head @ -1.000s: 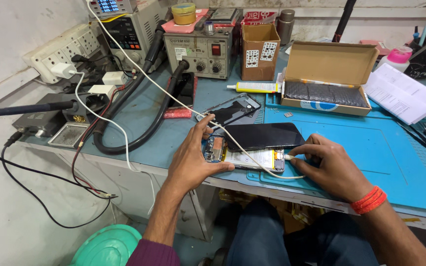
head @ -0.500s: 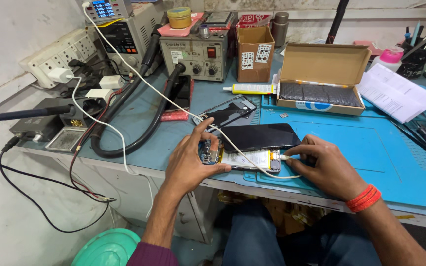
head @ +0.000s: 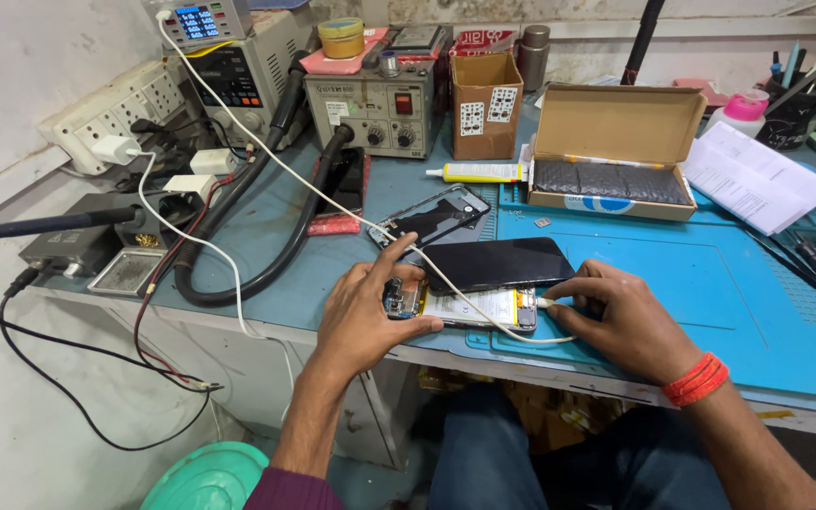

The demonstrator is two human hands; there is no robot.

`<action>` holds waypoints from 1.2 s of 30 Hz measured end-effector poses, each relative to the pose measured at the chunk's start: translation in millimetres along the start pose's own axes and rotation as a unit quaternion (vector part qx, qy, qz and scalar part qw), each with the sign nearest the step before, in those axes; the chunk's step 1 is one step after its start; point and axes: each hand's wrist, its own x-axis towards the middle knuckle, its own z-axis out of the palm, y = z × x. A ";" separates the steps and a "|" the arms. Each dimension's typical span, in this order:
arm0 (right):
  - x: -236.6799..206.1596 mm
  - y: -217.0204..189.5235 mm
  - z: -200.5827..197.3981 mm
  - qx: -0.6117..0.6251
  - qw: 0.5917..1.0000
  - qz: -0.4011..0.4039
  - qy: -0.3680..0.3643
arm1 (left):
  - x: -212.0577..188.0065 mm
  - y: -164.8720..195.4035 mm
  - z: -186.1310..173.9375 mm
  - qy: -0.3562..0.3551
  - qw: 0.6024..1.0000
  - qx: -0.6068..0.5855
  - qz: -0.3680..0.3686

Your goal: The person works on a disassembled smartphone at a repair bench, holding its exposed battery and flex cables while connecting a white cable to the phone's charging port, then aligns the screen assembly over the phone body and presses it into place by hand.

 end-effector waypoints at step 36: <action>-3.5 -4.8 0.7 -0.008 1.000 0.000 0.001 | -2.9 -8.5 -1.8 -0.014 0.999 0.000 0.049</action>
